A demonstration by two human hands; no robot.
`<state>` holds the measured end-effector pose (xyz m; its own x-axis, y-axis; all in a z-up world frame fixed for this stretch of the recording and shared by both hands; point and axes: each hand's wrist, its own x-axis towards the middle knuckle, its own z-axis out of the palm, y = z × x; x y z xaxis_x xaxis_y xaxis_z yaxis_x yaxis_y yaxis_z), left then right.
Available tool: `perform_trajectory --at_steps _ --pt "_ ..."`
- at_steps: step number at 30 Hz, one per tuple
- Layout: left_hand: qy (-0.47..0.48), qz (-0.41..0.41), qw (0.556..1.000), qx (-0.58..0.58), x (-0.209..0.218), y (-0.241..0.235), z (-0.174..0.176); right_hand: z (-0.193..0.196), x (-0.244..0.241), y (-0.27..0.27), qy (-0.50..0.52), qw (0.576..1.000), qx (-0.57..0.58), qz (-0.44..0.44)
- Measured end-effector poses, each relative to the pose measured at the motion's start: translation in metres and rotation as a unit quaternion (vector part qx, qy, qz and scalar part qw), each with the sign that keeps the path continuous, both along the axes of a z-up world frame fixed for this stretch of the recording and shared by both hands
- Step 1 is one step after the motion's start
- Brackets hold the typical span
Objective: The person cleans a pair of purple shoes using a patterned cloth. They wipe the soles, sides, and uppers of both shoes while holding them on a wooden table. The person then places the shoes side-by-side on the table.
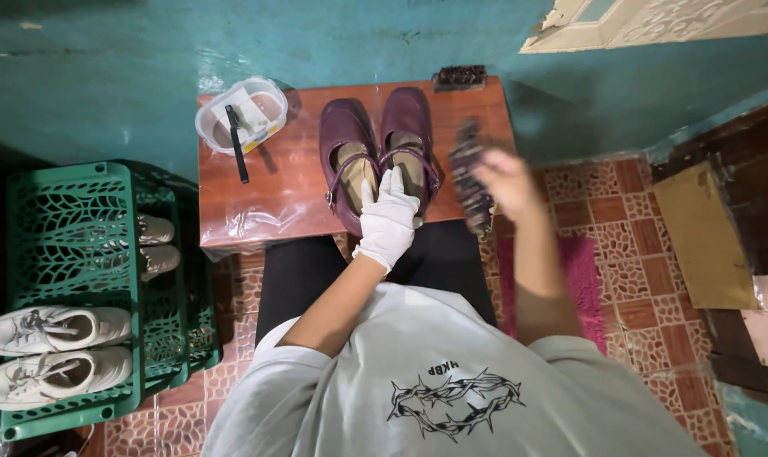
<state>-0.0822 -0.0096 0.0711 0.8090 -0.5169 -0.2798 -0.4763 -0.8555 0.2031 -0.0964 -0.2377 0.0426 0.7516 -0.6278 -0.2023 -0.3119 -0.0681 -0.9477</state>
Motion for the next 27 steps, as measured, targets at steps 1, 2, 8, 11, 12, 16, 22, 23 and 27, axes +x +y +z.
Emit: perform_trajectory --at_steps 1,2,8,11,12,16,22,23,27 --pt "0.0 0.002 1.0 0.005 -0.001 0.0 0.004 0.015 -0.007 0.02 -0.022 0.986 0.046 0.161" --pt "-0.001 0.004 1.0 0.009 -0.002 0.0 0.008 0.031 -0.012 0.039 -0.046 0.943 0.089 0.318" --pt "-0.003 0.007 1.0 0.012 -0.005 0.0 0.015 -0.081 0.026 0.045 -0.105 0.985 -0.034 0.136" --pt "0.003 0.008 1.0 -0.005 -0.006 0.002 0.022 -0.102 0.036 0.032 -0.129 0.985 0.11 0.039" --pt "0.004 0.008 1.0 -0.005 -0.003 0.001 0.012 -0.081 0.032 0.032 -0.128 0.985 0.11 0.038" --pt "-0.006 0.002 1.0 -0.015 -0.001 0.001 0.002 -0.022 0.014 0.022 -0.217 0.944 0.248 0.005" --pt "-0.013 0.003 1.0 -0.013 0.0 0.0 0.001 -0.056 0.022 0.041 -0.091 0.989 -0.053 0.101" --pt "-0.012 0.009 1.0 -0.004 0.0 -0.001 0.002 -0.081 0.028 0.04 -0.035 0.964 -0.22 0.145" --pt "-0.015 0.011 1.0 -0.008 -0.001 0.003 0.009 -0.094 0.04 0.047 -0.119 0.98 -0.129 0.096"
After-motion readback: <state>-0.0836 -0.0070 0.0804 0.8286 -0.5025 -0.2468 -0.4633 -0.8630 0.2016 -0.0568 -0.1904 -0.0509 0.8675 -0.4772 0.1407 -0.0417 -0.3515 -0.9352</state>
